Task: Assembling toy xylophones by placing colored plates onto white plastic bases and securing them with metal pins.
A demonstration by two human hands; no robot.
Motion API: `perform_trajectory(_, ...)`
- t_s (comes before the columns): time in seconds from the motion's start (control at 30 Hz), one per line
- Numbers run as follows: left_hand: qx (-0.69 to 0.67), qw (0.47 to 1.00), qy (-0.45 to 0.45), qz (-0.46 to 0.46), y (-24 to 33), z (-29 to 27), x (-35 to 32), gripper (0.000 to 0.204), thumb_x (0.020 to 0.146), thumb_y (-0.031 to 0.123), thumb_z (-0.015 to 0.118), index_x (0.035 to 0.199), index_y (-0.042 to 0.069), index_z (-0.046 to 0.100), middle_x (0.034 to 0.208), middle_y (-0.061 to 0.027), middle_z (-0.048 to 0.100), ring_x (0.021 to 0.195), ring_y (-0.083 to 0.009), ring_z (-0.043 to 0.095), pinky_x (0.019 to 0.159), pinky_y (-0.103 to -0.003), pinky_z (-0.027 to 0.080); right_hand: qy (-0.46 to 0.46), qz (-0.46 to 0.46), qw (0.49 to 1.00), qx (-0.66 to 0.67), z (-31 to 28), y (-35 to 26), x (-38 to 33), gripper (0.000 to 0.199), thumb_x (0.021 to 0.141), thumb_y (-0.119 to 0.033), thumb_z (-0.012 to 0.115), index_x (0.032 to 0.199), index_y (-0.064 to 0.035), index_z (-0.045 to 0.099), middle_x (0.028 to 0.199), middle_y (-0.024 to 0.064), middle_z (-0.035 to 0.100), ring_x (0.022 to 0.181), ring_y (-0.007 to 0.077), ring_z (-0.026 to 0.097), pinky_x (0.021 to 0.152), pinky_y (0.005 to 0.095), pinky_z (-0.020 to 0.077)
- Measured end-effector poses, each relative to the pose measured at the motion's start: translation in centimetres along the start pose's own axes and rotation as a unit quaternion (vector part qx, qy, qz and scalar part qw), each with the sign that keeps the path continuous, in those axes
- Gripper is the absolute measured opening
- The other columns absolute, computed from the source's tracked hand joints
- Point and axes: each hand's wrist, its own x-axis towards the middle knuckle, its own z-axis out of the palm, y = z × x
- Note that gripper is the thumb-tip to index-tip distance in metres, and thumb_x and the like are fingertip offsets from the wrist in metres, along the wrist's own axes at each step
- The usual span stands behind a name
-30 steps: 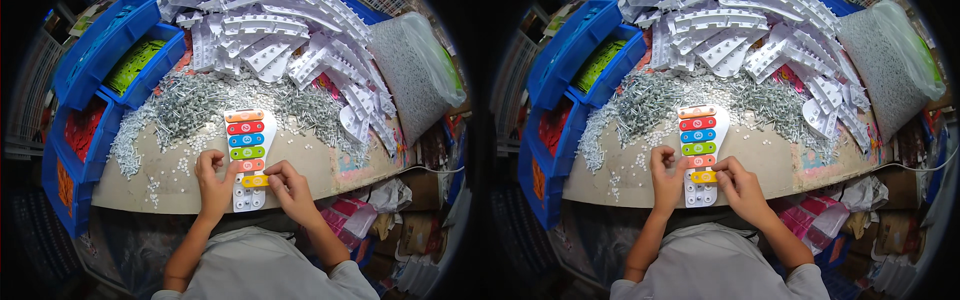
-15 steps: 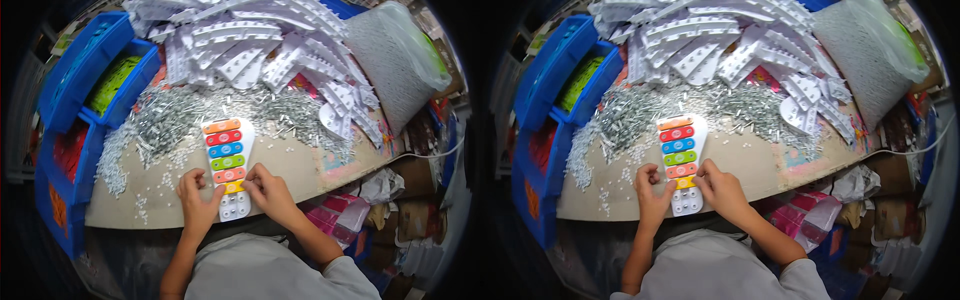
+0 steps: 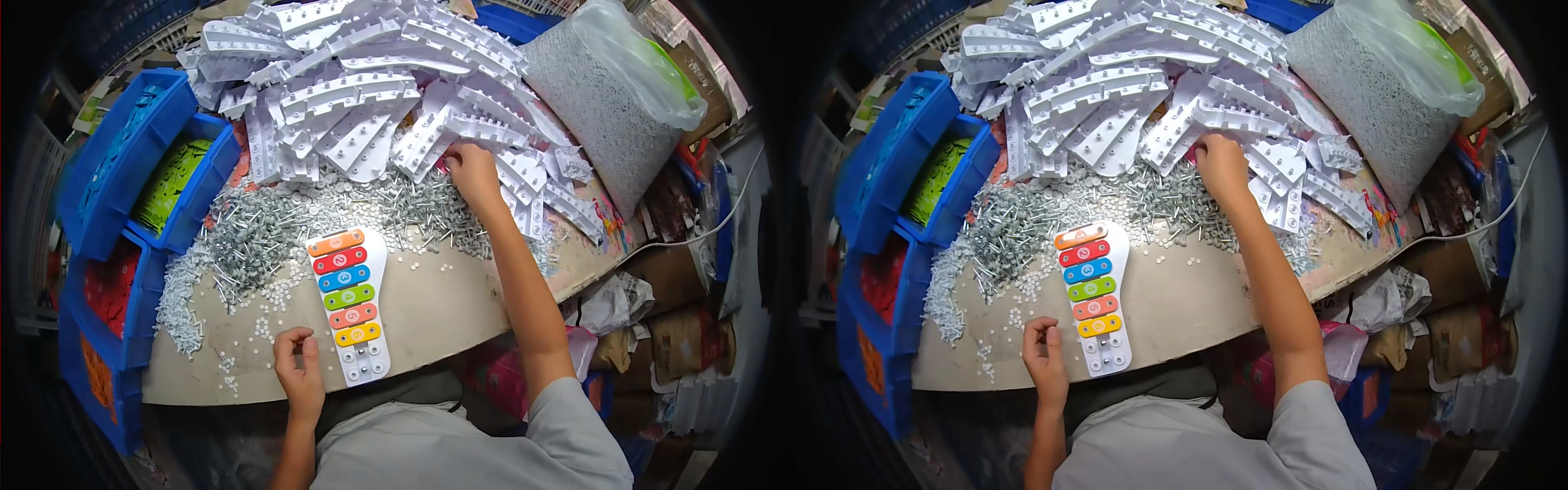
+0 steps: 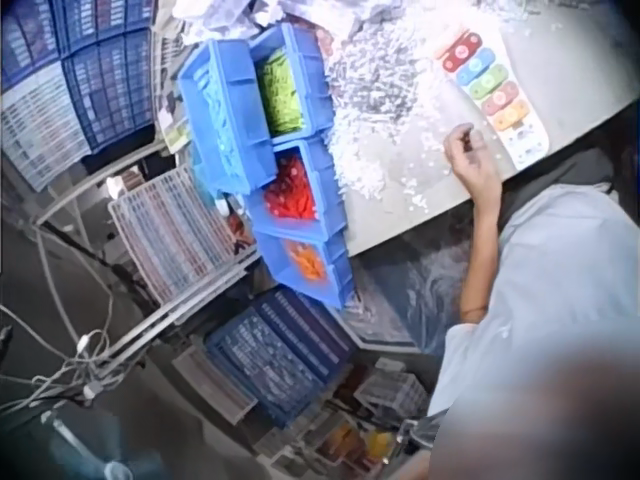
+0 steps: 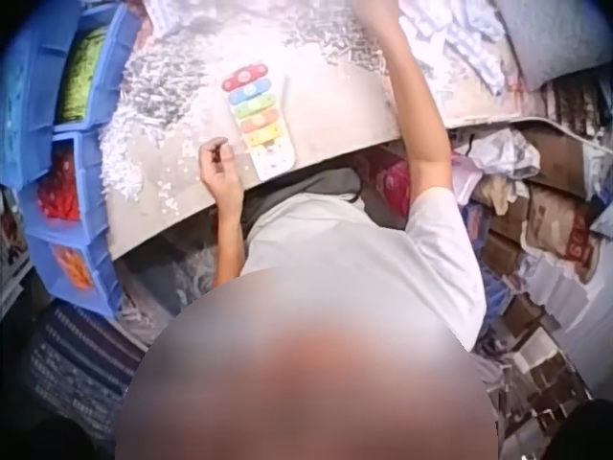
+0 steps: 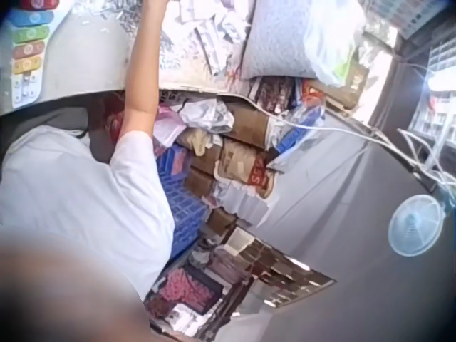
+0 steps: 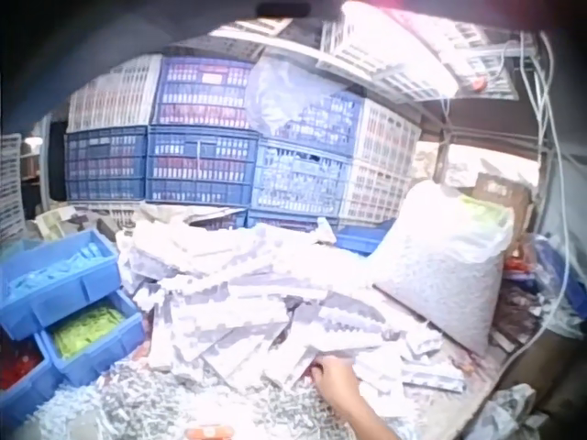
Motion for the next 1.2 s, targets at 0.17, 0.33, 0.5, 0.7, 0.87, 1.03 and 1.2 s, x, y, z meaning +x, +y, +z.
perform_trajectory(0.17,0.026,1.000,0.004,0.001,0.0,-0.2,0.0,0.012,0.106,0.012,0.062,0.110,0.001,0.065,0.100,-0.0010,0.062,0.090,-0.0085,0.052,0.083,-0.025,0.044,-0.071,0.079,0.993,0.055,2.8,2.2,1.6,0.029,0.078,-0.024,0.083,0.095,-0.0001,0.079,0.094,0.0178,0.079,0.088,0.0342,0.076,0.081,0.0437,0.0581)
perform_trajectory(0.33,0.040,0.999,-0.011,0.015,-0.2,-0.2,0.2,0.012,0.106,0.011,0.061,0.110,0.000,0.064,0.101,-0.0023,0.063,0.091,-0.0092,0.055,0.084,-0.025,0.046,-0.119,0.123,0.976,0.132,3.0,3.2,2.8,0.030,0.077,-0.022,0.083,0.096,0.0007,0.078,0.093,0.0192,0.079,0.086,0.0341,0.076,0.080,0.0432,0.0575)
perform_trajectory(0.5,0.024,1.000,-0.006,0.007,-0.4,-0.5,0.0,0.012,0.106,0.010,0.061,0.112,0.000,0.064,0.102,-0.0021,0.062,0.092,-0.0088,0.055,0.084,-0.025,0.046,-0.063,0.108,0.989,0.075,0.7,3.3,1.3,0.025,0.081,-0.017,0.077,0.098,0.0013,0.078,0.087,0.0223,0.076,0.081,0.0374,0.075,0.075,0.0444,0.0566)
perform_trajectory(0.7,-0.015,1.000,0.003,-0.013,0.5,-0.9,-0.2,0.011,0.106,0.009,0.061,0.113,0.000,0.063,0.102,-0.0015,0.062,0.090,-0.0077,0.055,0.081,-0.024,0.046,0.089,0.062,0.993,-0.039,-4.0,-2.9,-4.2,0.014,0.091,-0.013,0.072,0.101,-0.0025,0.073,0.088,0.0177,0.072,0.082,0.0381,0.070,0.071,0.0477,0.0531)
perform_trajectory(0.87,-0.054,0.998,-0.016,-0.024,2.8,-1.1,-0.6,0.010,0.105,0.007,0.062,0.110,0.000,0.066,0.101,-0.0029,0.062,0.086,-0.0087,0.057,0.079,-0.024,0.046,0.156,-0.201,0.967,0.004,-5.7,-8.8,-10.8,0.009,0.092,0.002,0.071,0.099,0.0004,0.067,0.088,0.0146,0.066,0.077,0.0302,0.064,0.069,0.0424,0.0503)
perform_trajectory(1.03,0.002,0.995,-0.079,0.063,5.5,0.4,0.3,0.010,0.101,0.005,0.065,0.107,-0.002,0.070,0.094,-0.0063,0.065,0.088,-0.0142,0.062,0.083,-0.027,0.048,-0.098,0.076,0.930,0.346,-5.2,-13.4,-17.3,0.004,0.101,-0.004,0.066,0.102,-0.0004,0.064,0.078,-0.0003,0.064,0.068,0.0063,0.059,0.063,0.0231,0.0469)
perform_trajectory(1.2,0.026,0.993,-0.065,0.095,6.0,1.2,0.7,0.014,0.093,0.001,0.072,0.107,0.001,0.073,0.090,-0.0096,0.067,0.085,-0.0251,0.061,0.081,-0.037,0.047,-0.096,0.212,0.853,0.466,-3.5,-10.1,-15.7,0.008,0.103,-0.009,0.063,0.105,-0.0014,0.062,0.080,0.0010,0.064,0.069,0.0069,0.062,0.054,0.0214,0.0450)
